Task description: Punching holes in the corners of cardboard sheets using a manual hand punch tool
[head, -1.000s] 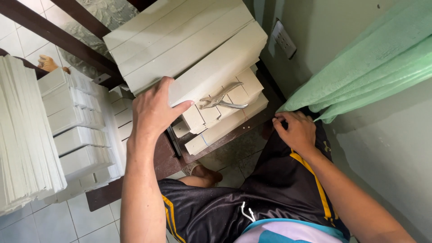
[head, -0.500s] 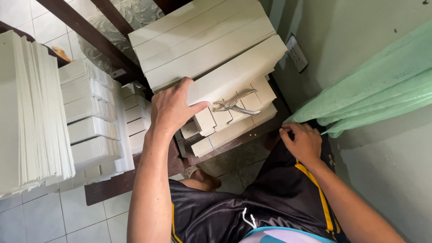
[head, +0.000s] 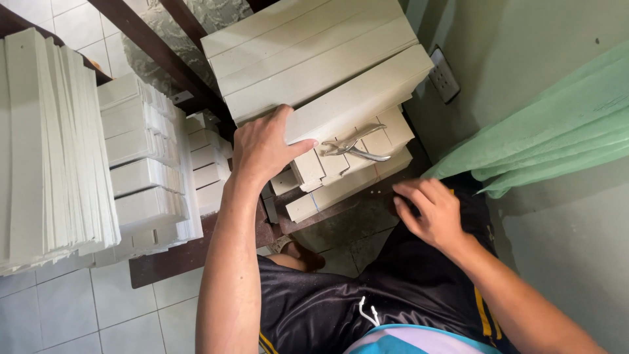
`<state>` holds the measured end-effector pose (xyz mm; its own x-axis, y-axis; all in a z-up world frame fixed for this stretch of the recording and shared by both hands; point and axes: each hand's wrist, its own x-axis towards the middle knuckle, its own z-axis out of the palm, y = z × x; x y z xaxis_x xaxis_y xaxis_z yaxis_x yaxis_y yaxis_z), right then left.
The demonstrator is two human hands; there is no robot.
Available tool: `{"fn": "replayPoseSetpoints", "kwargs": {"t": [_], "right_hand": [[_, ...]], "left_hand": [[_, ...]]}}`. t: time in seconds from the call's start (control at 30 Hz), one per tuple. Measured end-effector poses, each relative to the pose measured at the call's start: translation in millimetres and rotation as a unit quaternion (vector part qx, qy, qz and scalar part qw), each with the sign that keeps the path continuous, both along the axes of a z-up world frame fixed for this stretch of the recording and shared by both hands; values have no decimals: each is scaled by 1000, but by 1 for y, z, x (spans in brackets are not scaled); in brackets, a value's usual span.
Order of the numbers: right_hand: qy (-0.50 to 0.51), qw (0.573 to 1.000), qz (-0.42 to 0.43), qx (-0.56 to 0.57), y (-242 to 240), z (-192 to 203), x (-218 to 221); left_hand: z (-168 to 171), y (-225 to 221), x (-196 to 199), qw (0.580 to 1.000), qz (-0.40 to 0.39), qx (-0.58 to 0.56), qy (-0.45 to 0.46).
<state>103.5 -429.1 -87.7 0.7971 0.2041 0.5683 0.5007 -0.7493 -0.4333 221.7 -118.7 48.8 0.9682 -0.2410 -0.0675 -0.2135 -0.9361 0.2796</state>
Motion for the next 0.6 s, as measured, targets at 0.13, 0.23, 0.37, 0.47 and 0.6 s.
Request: {"fn": "replayPoseSetpoints", "kwargs": {"t": [0.13, 0.23, 0.37, 0.47, 0.6], "right_hand": [[-115, 990, 52, -60, 25, 47, 41], [-96, 985, 75, -123, 38, 63, 64], [-18, 975, 88, -204, 43, 46, 80], [-81, 969, 60, -227, 38, 31, 88], [-63, 975, 62, -203, 32, 37, 82]], "left_hand": [[6, -1, 0, 1000, -1, -18, 13], [8, -1, -2, 1000, 0, -20, 18], [7, 2, 3, 999, -4, -9, 30], [19, -3, 1, 999, 4, -5, 53], [18, -1, 2, 998, 0, -11, 63]]}}
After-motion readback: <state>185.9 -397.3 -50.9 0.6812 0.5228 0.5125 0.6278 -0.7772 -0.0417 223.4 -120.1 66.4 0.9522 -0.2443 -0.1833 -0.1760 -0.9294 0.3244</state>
